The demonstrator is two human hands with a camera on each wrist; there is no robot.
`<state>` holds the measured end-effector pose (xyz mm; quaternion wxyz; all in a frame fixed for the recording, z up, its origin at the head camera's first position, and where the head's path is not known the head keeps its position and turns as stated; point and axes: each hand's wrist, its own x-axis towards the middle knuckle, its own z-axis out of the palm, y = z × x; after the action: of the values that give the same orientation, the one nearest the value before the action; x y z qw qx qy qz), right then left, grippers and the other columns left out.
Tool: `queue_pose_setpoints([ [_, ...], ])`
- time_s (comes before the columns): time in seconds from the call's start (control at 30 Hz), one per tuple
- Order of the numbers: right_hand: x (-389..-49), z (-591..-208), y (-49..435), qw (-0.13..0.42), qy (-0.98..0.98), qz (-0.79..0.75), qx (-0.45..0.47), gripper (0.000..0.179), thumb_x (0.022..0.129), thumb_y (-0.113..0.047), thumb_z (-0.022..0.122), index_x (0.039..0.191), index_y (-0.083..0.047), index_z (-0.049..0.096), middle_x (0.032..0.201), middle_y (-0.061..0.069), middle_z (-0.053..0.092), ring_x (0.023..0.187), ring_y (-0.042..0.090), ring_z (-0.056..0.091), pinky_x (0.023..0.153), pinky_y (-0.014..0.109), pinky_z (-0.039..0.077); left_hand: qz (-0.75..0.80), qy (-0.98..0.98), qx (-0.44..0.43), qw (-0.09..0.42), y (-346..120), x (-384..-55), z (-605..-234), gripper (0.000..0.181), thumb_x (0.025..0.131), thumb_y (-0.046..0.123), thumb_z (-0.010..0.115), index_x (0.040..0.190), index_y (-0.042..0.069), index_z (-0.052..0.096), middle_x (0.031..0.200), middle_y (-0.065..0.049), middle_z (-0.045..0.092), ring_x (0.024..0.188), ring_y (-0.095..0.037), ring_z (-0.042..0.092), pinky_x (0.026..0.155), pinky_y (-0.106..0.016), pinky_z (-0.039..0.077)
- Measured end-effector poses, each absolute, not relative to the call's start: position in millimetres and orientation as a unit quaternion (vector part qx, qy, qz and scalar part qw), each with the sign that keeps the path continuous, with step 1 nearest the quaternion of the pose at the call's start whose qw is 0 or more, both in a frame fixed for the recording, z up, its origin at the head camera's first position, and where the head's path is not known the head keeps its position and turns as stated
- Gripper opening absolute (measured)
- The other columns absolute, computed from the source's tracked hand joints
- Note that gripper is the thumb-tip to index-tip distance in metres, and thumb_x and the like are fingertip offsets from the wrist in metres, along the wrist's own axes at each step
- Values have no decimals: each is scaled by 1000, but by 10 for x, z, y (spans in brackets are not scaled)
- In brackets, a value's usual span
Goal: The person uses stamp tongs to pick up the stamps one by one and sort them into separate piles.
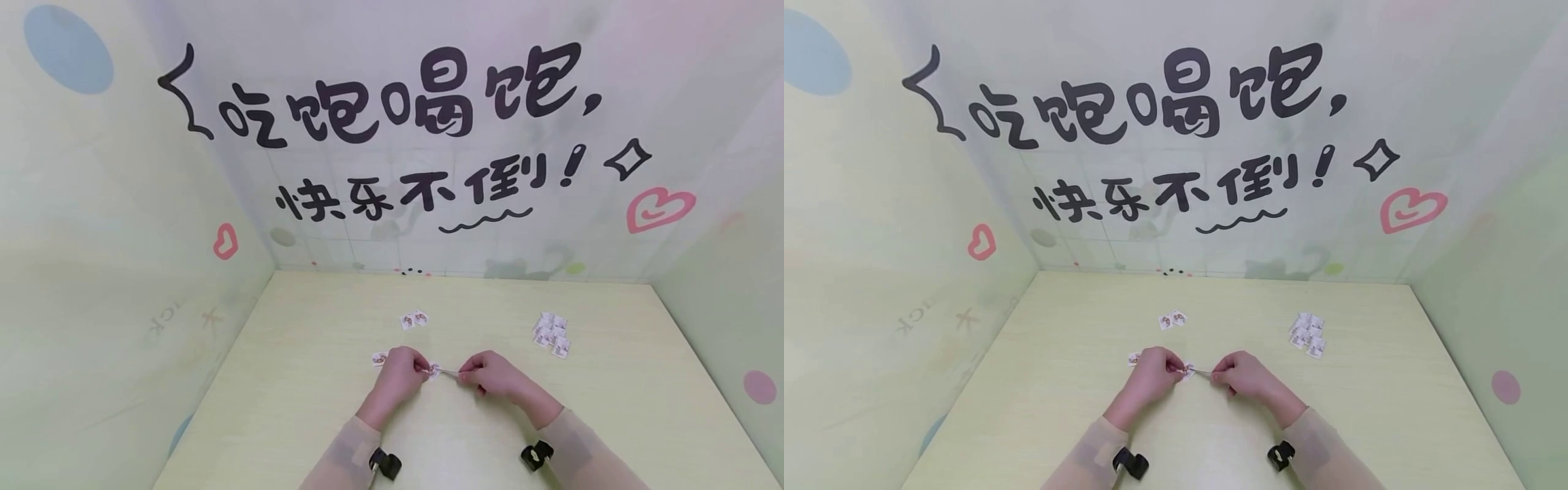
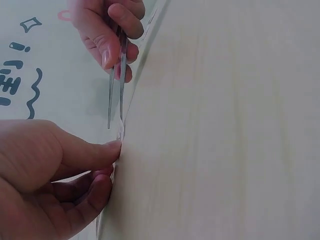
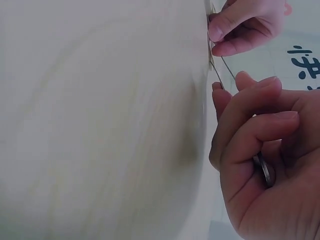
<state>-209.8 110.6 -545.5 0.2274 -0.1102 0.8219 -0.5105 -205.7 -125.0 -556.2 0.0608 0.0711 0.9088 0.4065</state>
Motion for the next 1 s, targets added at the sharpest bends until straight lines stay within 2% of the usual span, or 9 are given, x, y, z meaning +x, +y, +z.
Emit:
queue_pose_setpoints([
  [0.2, -2170, -5434, 1084, 246, 822, -498, -127, 8, 98, -8, 73, 100, 0, 75, 81, 6, 67, 58, 12, 52, 57, 26, 44, 393, 913, 82, 67, -1260, -2056, -5525, 25, 84, -16, 70, 90, 6, 81, 88, -4, 74, 84, -20, 67, 79, -35, 60],
  [0.37, -2182, -5412, 1054, 261, 815, -502, -127, 8, 97, -5, 74, 99, 3, 74, 82, 6, 67, 58, 11, 50, 57, 25, 43, 385, 916, 87, 66, -1260, -2068, -5524, 31, 81, -18, 65, 91, 6, 82, 89, -3, 74, 88, -23, 68, 84, -39, 60],
  [0.47, -2177, -5416, 1046, 269, 809, -508, -122, 8, 97, -4, 73, 99, 3, 73, 81, 6, 65, 58, 11, 50, 58, 25, 43, 387, 916, 86, 61, -1257, -2066, -5530, 26, 84, -17, 69, 94, 5, 81, 90, -3, 73, 87, -21, 67, 83, -39, 60],
  [0.63, -2136, -5433, 1063, 263, 803, -527, -92, 9, 98, -3, 71, 103, 5, 72, 80, 6, 63, 60, 13, 50, 59, 26, 44, 390, 916, 81, 42, -1222, -2045, -5517, 14, 87, -4, 81, 97, 4, 77, 86, 1, 68, 80, -15, 62, 76, -33, 58],
  [0.8, -2046, -5405, 1069, 230, 806, -542, -57, 14, 99, -5, 70, 106, 7, 71, 79, 6, 63, 59, 12, 49, 56, 25, 42, 396, 914, 75, 36, -1163, -2020, -5501, 8, 89, 2, 83, 93, 4, 76, 81, 2, 65, 74, -13, 60, 69, -31, 55],
  [1.0, -1938, -5377, 1029, 209, 813, -542, -39, 13, 99, -6, 70, 105, 6, 71, 69, 5, 59, 54, 12, 48, 52, 24, 39, 391, 917, 66, 34, -1106, -2033, -5528, 6, 90, 4, 83, 90, 3, 77, 81, 0, 70, 74, -14, 63, 71, -34, 58],
])
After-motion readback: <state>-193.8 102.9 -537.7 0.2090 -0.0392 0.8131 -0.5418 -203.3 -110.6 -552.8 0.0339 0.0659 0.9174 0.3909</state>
